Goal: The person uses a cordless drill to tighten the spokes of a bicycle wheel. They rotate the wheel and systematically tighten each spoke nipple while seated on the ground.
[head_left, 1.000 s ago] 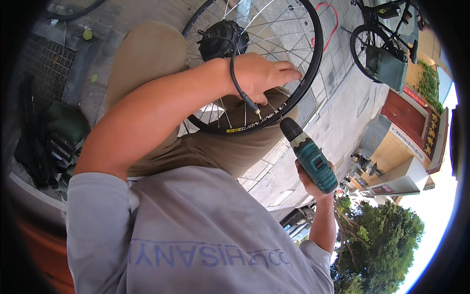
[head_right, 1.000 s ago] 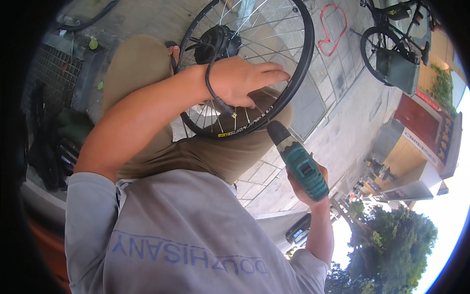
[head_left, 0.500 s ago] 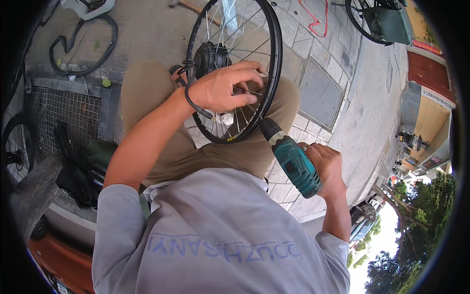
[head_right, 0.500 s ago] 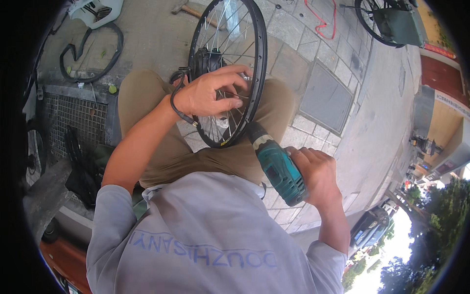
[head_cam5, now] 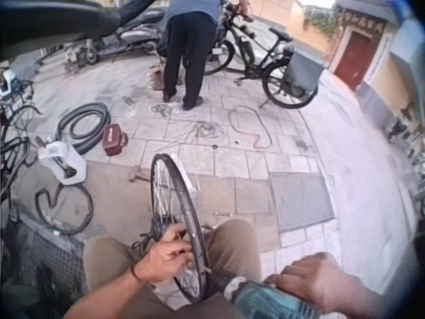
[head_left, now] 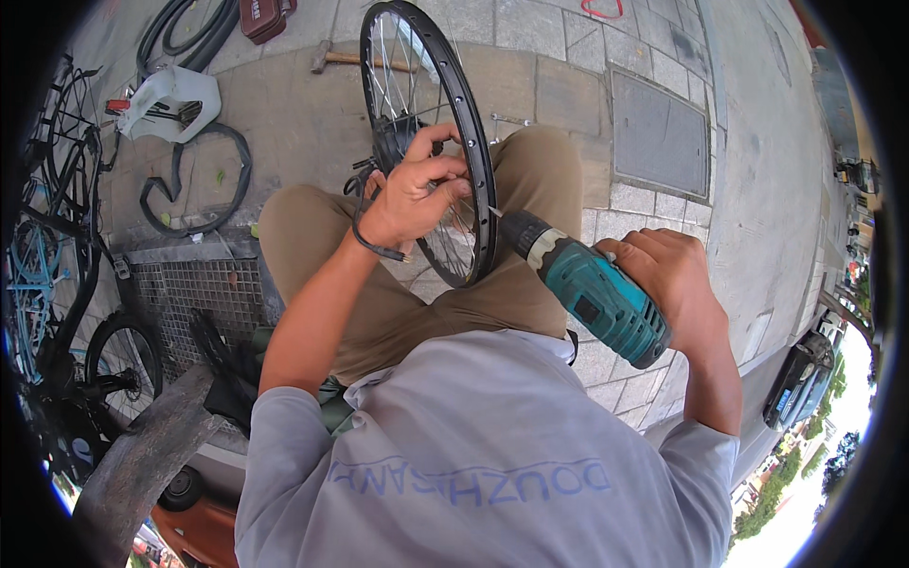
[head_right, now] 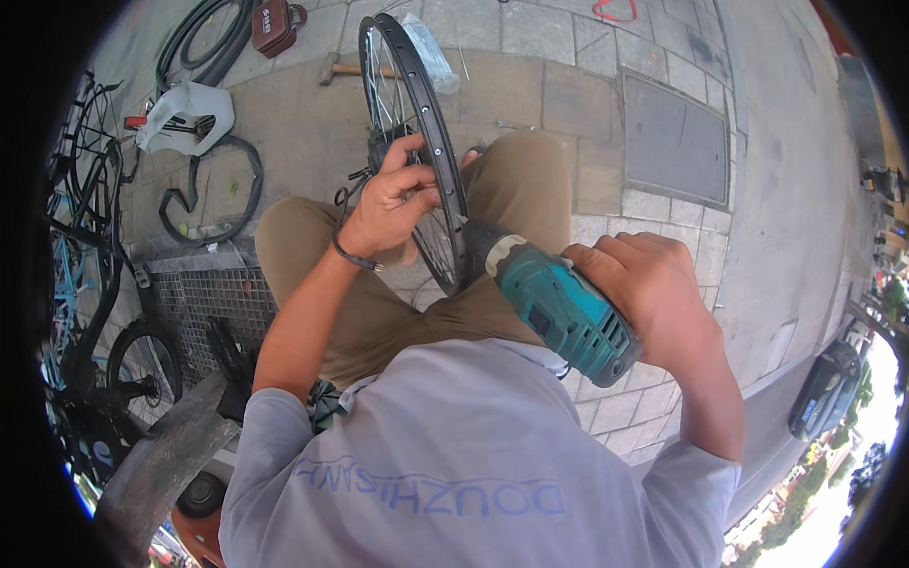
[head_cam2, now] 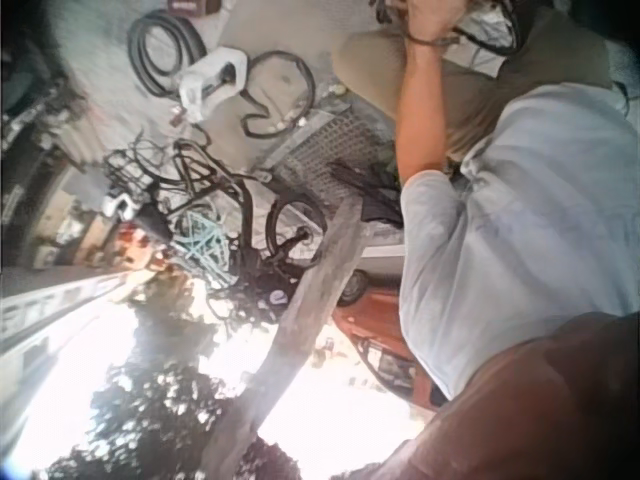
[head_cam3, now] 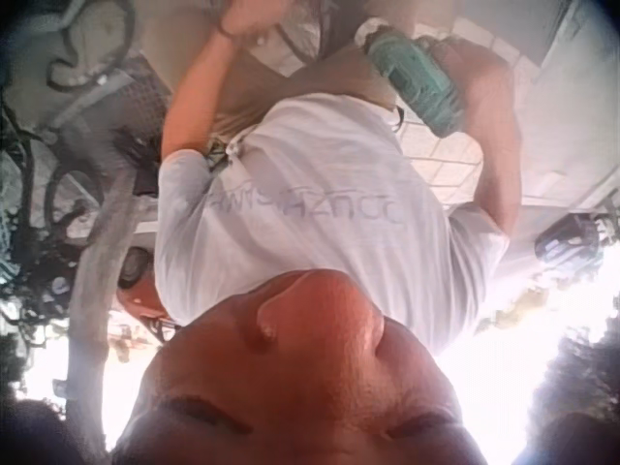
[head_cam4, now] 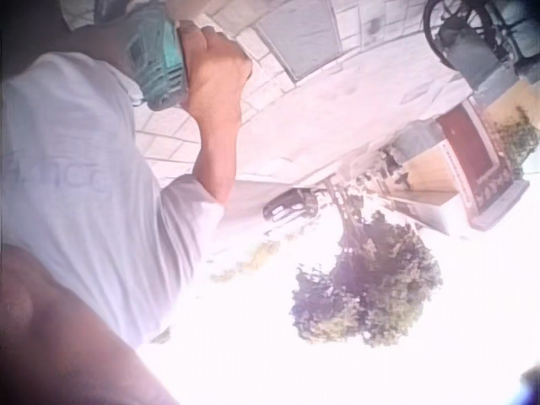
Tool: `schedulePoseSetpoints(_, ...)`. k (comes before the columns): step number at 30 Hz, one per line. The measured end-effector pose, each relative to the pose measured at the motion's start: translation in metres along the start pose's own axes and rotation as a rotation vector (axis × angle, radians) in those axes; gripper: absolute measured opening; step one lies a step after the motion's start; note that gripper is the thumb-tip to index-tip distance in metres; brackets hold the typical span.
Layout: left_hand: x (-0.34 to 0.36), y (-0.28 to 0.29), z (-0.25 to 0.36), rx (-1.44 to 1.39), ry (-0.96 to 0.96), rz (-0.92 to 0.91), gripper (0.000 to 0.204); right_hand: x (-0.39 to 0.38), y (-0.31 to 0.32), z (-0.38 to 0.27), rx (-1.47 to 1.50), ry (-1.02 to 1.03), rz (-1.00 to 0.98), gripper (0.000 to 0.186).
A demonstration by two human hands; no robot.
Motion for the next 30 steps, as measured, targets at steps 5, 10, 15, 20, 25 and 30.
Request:
schedulePoseSetpoints(5, 0.0, 0.005, -0.001, 0.038, -0.026, -0.008, 0.016, -0.006, -0.022, 0.029, 0.149, -0.113, 0.015, 0.049)
schedulePoseSetpoints(10, 0.0, 0.002, -0.003, -0.015, -0.04, -0.006, 0.009, -0.006, -0.028, 0.039, 0.189, -0.159, 0.017, 0.042)
schedulePoseSetpoints(15, 0.001, -0.002, 0.002, -0.082, -0.034, -0.017, 0.007, 0.001, -0.028, 0.043, 0.26, -0.254, -0.059, 0.037)
schedulePoseSetpoints(20, 0.003, -0.002, 0.0, -0.061, -0.056, -0.034, 0.007, -0.003, -0.036, 0.052, 0.527, -0.534, -0.217, 0.027)
schedulePoseSetpoints(25, 0.003, -0.009, -0.012, -0.173, -0.005, -0.026, 0.01, 0.004, -0.031, 0.042, 0.432, -0.822, -0.286, 0.025)
schedulePoseSetpoints(30, 0.006, -0.016, -0.014, -0.244, -0.078, 0.043, 0.014, -0.002, -0.032, 0.044, 0.336, -0.846, -0.341, 0.018)
Point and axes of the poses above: each hand's wrist, its own x-axis towards the middle knuckle, its own y-axis out of the back of the hand, z = x × y, the point moved 9 cm from there along x, towards the middle knuckle, and after that the axes turned 10 degrees about z, right-handed, at the moved point
